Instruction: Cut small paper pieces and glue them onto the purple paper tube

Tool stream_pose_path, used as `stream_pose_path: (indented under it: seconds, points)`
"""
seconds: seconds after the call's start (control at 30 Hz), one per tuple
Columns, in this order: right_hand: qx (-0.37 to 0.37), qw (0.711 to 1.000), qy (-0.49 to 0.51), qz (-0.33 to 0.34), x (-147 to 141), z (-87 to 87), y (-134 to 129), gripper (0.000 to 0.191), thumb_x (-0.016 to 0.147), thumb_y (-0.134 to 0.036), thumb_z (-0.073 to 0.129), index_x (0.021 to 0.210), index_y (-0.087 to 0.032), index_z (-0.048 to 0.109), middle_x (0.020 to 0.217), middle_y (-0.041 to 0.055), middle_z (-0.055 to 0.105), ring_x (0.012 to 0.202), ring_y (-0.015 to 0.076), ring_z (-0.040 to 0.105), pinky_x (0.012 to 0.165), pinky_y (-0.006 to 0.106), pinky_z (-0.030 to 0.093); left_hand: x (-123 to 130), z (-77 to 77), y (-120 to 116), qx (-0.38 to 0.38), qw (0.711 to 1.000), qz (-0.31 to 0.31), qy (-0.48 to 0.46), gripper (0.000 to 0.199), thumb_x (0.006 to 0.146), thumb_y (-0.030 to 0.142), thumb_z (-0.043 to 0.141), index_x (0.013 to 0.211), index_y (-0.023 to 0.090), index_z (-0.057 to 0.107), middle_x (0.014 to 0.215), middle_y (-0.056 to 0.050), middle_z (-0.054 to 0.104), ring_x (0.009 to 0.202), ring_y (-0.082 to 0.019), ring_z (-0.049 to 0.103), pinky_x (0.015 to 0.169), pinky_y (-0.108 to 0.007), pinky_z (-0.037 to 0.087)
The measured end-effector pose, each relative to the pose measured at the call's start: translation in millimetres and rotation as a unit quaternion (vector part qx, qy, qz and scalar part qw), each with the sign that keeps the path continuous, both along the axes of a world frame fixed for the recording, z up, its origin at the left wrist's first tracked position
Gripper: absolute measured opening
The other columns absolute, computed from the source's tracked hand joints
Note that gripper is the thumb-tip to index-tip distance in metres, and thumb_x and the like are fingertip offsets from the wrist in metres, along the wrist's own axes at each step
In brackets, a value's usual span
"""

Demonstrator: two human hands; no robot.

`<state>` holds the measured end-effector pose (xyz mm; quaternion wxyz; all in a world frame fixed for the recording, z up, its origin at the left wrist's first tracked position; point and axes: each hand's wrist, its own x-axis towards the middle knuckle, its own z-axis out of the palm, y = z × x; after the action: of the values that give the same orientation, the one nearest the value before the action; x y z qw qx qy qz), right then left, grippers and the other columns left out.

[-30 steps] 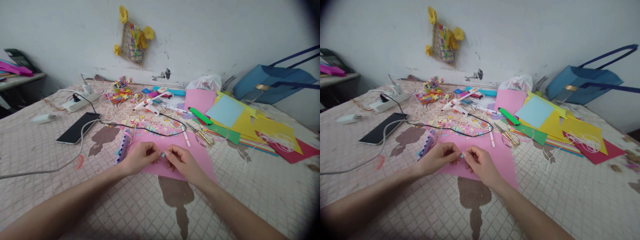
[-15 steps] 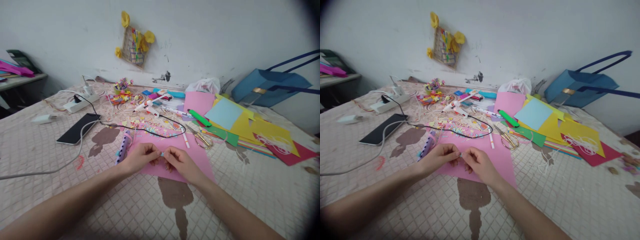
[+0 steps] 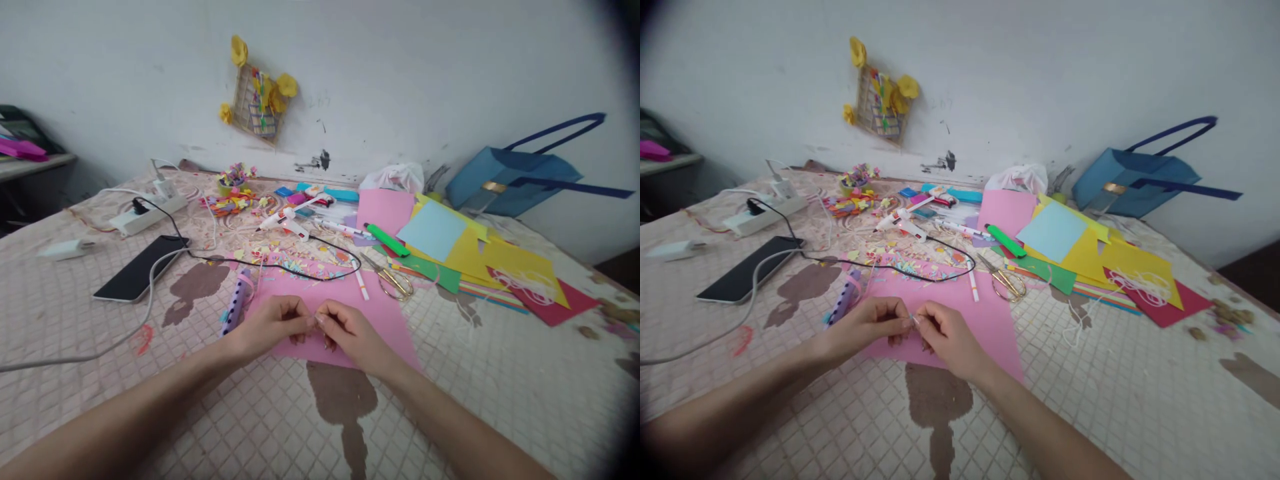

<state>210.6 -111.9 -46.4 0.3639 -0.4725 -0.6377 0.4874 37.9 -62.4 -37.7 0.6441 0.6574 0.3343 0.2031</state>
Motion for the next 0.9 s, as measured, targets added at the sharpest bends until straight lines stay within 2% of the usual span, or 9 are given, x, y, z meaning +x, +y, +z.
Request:
stream_pose_path:
  seconds: [0.2, 0.3, 0.4, 0.47, 0.57, 0.7, 0.8, 0.9]
  points:
    - [0.034, 0.998, -0.059, 0.011, 3, 0.0, 0, 0.023, 0.090, -0.032, 0.041, 0.073, -0.018, 0.048, 0.059, -0.0045, 0.045, 0.053, 0.0097, 0.045, 0.051, 0.021, 0.036, 1, -2.5, 1, 0.024, 1.000, 0.012, 0.014, 0.027, 0.077, 0.038, 0.057, 0.071, 0.012, 0.056, 0.059, 0.001, 0.053, 0.055, -0.009, 0.050, 0.055, -0.023, 0.040]
    - [0.052, 0.996, -0.077, -0.003, 14, 4.0, 6, 0.026, 0.091, -0.034, 0.038, 0.074, -0.018, 0.049, 0.061, -0.0029, 0.050, 0.055, 0.0107, 0.050, 0.053, 0.022, 0.040, 1, -3.0, 1, 0.001, 0.999, 0.034, -0.007, 0.028, 0.076, 0.038, 0.059, 0.068, 0.012, 0.054, 0.058, 0.002, 0.053, 0.052, -0.008, 0.049, 0.052, -0.021, 0.039]
    - [0.119, 0.972, -0.166, -0.113, 43, 8.7, 18, 0.022, 0.088, -0.032, 0.040, 0.077, -0.019, 0.052, 0.066, -0.0007, 0.056, 0.058, 0.0123, 0.054, 0.056, 0.023, 0.042, 0, -3.4, 2, -0.040, 0.996, 0.074, -0.038, 0.028, 0.074, 0.038, 0.062, 0.068, 0.012, 0.053, 0.059, 0.002, 0.054, 0.049, -0.007, 0.048, 0.050, -0.020, 0.039]
    - [0.173, 0.915, -0.288, -0.225, 72, 8.5, 29, 0.019, 0.085, -0.032, 0.043, 0.075, -0.020, 0.053, 0.066, -0.0005, 0.058, 0.060, 0.0135, 0.056, 0.058, 0.024, 0.042, 0, -4.1, 3, -0.068, 0.992, 0.093, -0.059, 0.028, 0.072, 0.038, 0.064, 0.069, 0.012, 0.053, 0.060, 0.002, 0.056, 0.050, -0.006, 0.049, 0.051, -0.020, 0.040]
    - [0.180, 0.874, -0.335, -0.302, 117, -0.2, 44, 0.015, 0.079, -0.033, 0.050, 0.077, -0.019, 0.054, 0.070, 0.0034, 0.060, 0.065, 0.0180, 0.056, 0.060, 0.028, 0.040, 0, -5.3, 4, -0.102, 0.986, 0.104, -0.078, 0.029, 0.069, 0.038, 0.067, 0.070, 0.012, 0.054, 0.063, 0.001, 0.058, 0.051, -0.006, 0.051, 0.052, -0.020, 0.041]
    - [0.158, 0.856, -0.384, -0.309, 154, -20.3, 55, 0.020, 0.070, -0.037, 0.059, 0.074, -0.019, 0.052, 0.069, 0.0050, 0.060, 0.067, 0.0215, 0.056, 0.060, 0.030, 0.039, 1, -6.3, 5, -0.125, 0.983, 0.108, -0.083, 0.030, 0.068, 0.038, 0.069, 0.071, 0.012, 0.054, 0.063, -0.001, 0.060, 0.053, -0.007, 0.053, 0.055, -0.021, 0.042]
    - [0.145, 0.853, -0.406, -0.295, 162, -29.6, 58, 0.021, 0.072, -0.040, 0.057, 0.070, -0.020, 0.049, 0.065, 0.0033, 0.059, 0.064, 0.0203, 0.056, 0.058, 0.029, 0.037, 1, -6.4, 6, -0.139, 0.980, 0.110, -0.088, 0.029, 0.068, 0.036, 0.069, 0.071, 0.011, 0.054, 0.064, -0.001, 0.061, 0.054, -0.007, 0.054, 0.056, -0.021, 0.043]
    - [0.136, 0.854, -0.420, -0.275, 162, -29.8, 61, 0.025, 0.072, -0.043, 0.057, 0.067, -0.020, 0.048, 0.064, 0.0027, 0.058, 0.062, 0.0190, 0.054, 0.055, 0.027, 0.035, 1, -4.8, 7, -0.146, 0.978, 0.114, -0.098, 0.028, 0.069, 0.034, 0.070, 0.072, 0.011, 0.054, 0.066, -0.002, 0.062, 0.056, -0.007, 0.055, 0.056, -0.021, 0.043]
